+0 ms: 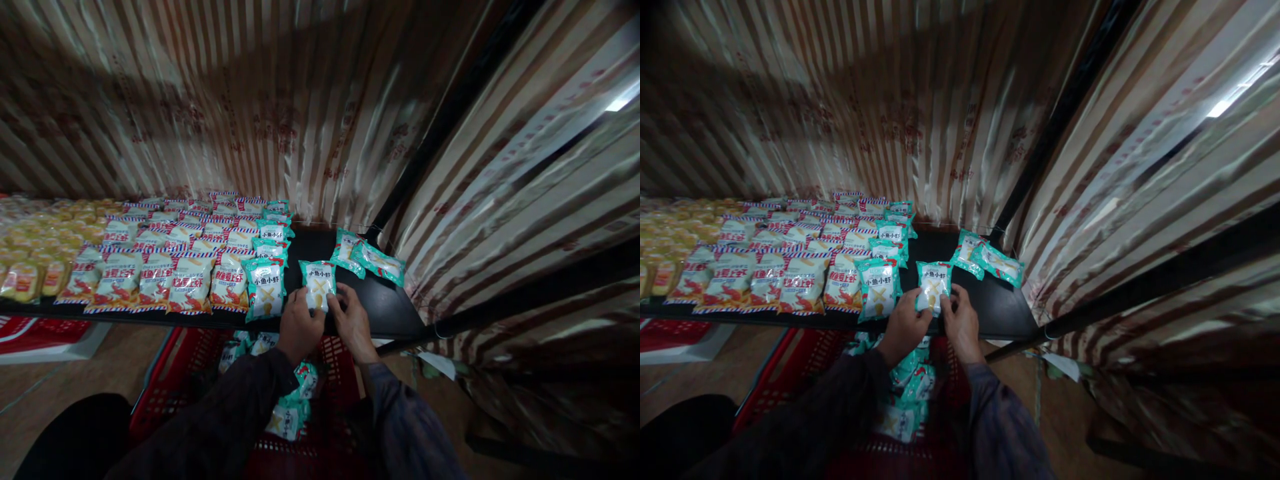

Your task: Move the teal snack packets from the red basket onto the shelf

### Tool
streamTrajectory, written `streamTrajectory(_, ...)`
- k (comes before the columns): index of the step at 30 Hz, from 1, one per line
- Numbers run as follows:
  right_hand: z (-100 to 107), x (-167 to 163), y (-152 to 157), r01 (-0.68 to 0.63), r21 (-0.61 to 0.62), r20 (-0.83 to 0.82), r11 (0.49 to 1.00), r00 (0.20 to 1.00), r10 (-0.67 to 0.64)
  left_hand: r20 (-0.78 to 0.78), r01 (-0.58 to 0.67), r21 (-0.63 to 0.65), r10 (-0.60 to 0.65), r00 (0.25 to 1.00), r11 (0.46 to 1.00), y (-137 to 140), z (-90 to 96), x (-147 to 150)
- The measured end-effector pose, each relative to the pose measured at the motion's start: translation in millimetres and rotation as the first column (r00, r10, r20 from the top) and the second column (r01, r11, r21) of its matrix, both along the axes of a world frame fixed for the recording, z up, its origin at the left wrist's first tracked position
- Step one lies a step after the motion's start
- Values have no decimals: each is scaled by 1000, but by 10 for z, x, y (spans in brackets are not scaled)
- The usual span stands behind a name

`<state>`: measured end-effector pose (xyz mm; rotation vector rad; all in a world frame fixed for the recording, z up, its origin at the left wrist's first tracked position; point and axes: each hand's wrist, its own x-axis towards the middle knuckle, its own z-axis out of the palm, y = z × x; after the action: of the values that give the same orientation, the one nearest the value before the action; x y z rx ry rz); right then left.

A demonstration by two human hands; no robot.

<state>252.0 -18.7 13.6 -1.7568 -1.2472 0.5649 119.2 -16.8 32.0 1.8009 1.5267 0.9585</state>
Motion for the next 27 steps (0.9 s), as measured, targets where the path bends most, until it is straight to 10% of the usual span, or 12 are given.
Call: streamTrajectory(27, 23, -38, 589, 35, -13, 4, 999, 999, -35, -150, -148, -422, 93, 984, 894, 438, 517, 320)
